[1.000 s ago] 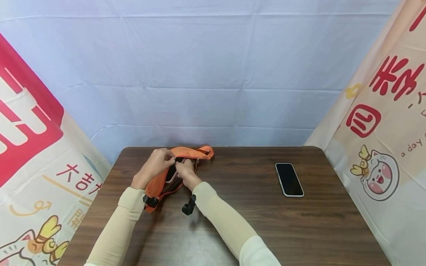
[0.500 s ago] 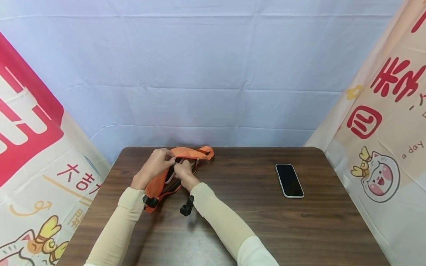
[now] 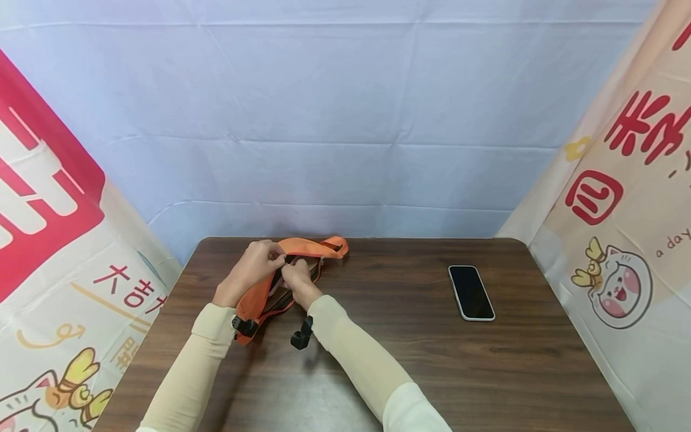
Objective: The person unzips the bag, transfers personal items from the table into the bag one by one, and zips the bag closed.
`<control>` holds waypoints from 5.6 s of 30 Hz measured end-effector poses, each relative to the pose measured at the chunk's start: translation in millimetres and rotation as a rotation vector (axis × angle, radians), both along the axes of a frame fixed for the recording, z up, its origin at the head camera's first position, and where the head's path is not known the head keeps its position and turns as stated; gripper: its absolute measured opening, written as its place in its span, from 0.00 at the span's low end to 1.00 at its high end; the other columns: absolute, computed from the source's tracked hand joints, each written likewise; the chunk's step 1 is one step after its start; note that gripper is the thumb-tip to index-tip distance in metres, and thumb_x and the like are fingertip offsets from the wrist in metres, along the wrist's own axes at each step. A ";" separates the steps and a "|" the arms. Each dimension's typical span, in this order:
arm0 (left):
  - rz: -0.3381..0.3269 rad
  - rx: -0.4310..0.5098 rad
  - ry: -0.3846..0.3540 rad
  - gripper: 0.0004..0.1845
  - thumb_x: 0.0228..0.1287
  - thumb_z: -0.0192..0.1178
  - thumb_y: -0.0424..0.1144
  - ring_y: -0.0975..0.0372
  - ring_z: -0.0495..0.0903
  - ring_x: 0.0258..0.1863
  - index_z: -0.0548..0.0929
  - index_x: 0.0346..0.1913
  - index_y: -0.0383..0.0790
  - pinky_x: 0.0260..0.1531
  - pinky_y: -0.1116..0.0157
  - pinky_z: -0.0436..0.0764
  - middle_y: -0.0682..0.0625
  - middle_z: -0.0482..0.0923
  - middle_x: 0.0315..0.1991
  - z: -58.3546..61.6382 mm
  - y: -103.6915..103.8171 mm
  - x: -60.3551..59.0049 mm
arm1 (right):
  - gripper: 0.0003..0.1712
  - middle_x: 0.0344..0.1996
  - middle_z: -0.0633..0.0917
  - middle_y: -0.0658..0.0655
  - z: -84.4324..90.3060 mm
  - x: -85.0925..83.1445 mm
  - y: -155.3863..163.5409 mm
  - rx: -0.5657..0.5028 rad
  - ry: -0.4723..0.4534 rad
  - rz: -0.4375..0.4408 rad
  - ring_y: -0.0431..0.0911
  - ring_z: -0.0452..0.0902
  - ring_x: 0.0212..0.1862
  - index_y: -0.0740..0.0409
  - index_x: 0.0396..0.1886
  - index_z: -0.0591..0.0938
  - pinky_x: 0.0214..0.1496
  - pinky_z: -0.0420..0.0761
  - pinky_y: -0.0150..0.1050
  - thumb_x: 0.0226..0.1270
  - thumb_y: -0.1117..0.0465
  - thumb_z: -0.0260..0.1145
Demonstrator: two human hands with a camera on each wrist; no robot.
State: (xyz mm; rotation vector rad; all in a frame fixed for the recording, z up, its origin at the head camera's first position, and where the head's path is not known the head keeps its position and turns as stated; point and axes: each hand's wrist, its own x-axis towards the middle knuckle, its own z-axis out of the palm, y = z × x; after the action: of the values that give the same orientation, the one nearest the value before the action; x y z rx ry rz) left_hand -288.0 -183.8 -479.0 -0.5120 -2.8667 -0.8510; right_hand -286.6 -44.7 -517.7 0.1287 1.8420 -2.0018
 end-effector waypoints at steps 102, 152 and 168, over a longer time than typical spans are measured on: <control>-0.016 0.002 0.004 0.09 0.78 0.63 0.35 0.55 0.86 0.40 0.90 0.48 0.33 0.41 0.57 0.88 0.42 0.86 0.45 -4.1 -0.3 -0.3 | 0.31 0.28 0.87 0.77 -13.2 -4.1 11.0 0.356 0.207 0.090 0.60 0.93 0.35 0.50 0.12 0.64 0.46 0.90 0.56 0.77 0.69 0.63; -0.023 0.022 0.020 0.07 0.75 0.64 0.33 0.54 0.86 0.38 0.90 0.46 0.33 0.42 0.56 0.88 0.41 0.86 0.43 -2.1 -1.1 0.5 | 0.08 0.31 0.87 0.51 7.0 -2.4 37.1 0.733 0.642 0.187 0.41 0.76 0.26 0.53 0.42 0.89 0.35 0.76 0.36 0.77 0.63 0.63; -0.018 0.023 0.017 0.07 0.76 0.64 0.33 0.56 0.85 0.37 0.90 0.46 0.33 0.41 0.57 0.88 0.42 0.86 0.42 -3.3 -1.0 0.7 | 0.08 0.29 0.86 0.51 15.7 -0.8 52.4 0.765 0.725 0.186 0.40 0.73 0.22 0.53 0.40 0.87 0.26 0.70 0.33 0.79 0.61 0.63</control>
State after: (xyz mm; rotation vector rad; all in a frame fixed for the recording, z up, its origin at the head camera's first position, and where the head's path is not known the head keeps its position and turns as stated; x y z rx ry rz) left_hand -287.2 -184.7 -482.3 -0.5412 -2.8375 -0.8775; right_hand -287.5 7.7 -502.1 -0.6034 2.8552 -1.1794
